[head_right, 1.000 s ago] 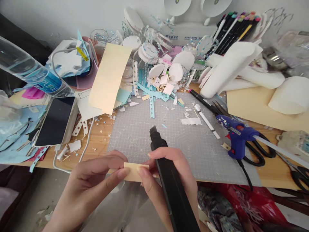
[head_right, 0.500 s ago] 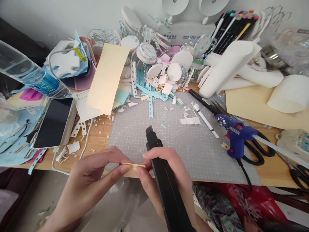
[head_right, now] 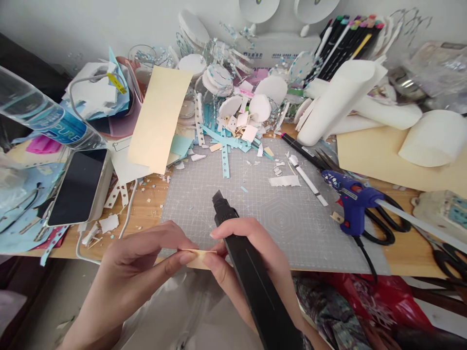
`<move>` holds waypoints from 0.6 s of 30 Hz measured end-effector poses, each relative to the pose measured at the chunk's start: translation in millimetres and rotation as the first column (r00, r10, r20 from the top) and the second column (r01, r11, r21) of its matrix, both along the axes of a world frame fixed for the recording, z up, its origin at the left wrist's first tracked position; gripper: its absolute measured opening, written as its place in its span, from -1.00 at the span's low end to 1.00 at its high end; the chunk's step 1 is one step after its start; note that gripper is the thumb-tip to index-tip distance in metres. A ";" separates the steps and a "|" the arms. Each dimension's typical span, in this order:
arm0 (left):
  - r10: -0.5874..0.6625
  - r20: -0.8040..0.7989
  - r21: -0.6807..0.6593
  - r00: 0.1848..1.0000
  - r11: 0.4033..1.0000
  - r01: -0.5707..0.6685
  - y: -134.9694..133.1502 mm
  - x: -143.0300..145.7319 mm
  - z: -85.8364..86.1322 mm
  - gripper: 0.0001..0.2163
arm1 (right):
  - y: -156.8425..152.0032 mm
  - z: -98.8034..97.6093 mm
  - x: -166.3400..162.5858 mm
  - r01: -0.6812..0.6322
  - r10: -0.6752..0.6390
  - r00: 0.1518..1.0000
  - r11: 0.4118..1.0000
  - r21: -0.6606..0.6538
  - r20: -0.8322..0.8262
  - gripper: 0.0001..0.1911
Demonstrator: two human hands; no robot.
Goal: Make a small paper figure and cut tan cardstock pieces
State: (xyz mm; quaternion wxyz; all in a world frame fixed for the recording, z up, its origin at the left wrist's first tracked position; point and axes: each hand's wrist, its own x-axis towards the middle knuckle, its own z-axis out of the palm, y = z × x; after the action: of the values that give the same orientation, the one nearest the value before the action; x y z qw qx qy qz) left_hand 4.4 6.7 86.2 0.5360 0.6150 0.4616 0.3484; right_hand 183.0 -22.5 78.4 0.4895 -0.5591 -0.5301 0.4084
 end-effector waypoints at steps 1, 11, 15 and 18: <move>0.000 0.000 0.001 1.000 1.000 0.000 0.3 0.2 0.3 -0.91 | 0.0 0.3 0.5 -0.004 0.004 1.000 1.000 0.001 0.002 -0.83; 0.012 0.027 -0.003 1.000 1.000 -0.012 -0.1 1.2 1.2 -0.89 | 2.1 -1.9 3.7 -0.037 0.036 0.999 0.999 0.037 0.012 -0.81; 0.016 0.027 -0.006 1.000 1.000 -0.016 -0.8 1.1 2.7 -0.89 | 3.9 -4.6 7.8 -0.090 0.088 0.995 0.993 0.078 0.039 -0.77; 0.013 0.011 0.001 1.000 1.000 -0.013 -0.7 0.6 3.7 -0.89 | 3.6 -4.6 8.5 -0.075 0.070 0.996 0.993 0.086 0.064 -0.79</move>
State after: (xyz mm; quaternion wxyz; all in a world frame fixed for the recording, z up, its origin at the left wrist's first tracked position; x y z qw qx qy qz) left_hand 5.0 5.9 89.8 0.5361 0.6100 0.4625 0.3557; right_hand 191.4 -18.9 73.8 0.4823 -0.5295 -0.5823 0.3846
